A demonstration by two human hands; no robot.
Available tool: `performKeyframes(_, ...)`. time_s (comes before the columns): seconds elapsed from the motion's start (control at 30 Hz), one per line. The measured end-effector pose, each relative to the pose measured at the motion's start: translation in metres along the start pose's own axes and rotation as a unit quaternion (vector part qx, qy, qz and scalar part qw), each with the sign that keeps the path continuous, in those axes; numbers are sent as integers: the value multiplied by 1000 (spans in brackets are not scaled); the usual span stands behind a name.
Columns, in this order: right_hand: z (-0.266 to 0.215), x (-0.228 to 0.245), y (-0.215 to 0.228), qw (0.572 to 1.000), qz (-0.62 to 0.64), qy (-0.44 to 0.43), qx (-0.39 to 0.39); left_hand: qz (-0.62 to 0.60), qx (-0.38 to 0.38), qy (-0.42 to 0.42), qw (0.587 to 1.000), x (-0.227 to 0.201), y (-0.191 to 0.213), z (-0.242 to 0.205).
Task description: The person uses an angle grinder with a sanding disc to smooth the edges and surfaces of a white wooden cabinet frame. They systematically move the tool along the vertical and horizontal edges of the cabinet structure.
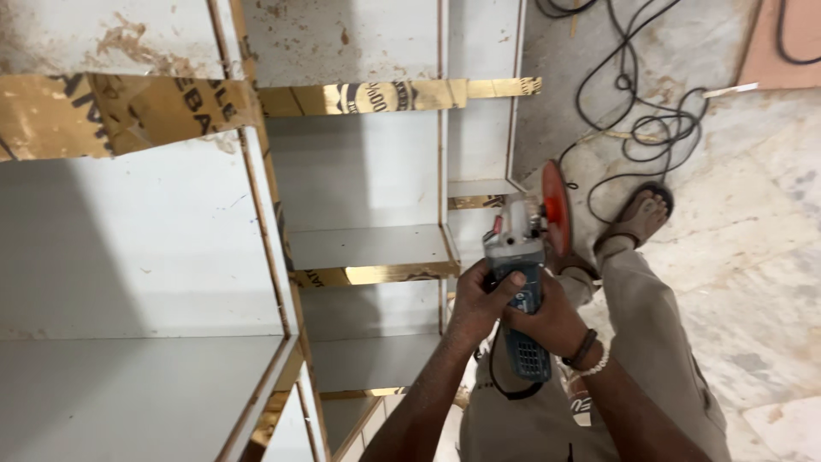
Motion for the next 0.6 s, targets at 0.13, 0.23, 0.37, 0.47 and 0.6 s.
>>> performKeyframes(0.13, -3, 10, 10, 1000, -24, 6, 19, -33, -34, 3, 999, -5, -16, -1)
performKeyframes(0.23, -3, 16, 6, 1000, 10, -3, 23, -57, -28, -19, 998, -19, -16, -9)
performKeyframes(0.37, 10, 14, -16, 998, 31, 27, 39, -39, -32, -61, 997, -38, 4, -14)
performKeyframes(0.47, 31, 9, -43, 994, 86, 52, 32, 19, -48, -35, 998, -53, 30, -6)
performKeyframes(0.6, 69, 5, -68, 988, 125, 82, 30, 79, -68, -22, 994, -64, 60, 15)
Point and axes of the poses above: each hand's wrist, its own z-axis towards the middle knuckle, its own y-axis out of the back of the hand, x = y × z, the point moved 1 cm from there along z, towards the middle knuckle, and after that the axes turned 6 degrees about y, right-handed, at the moved point
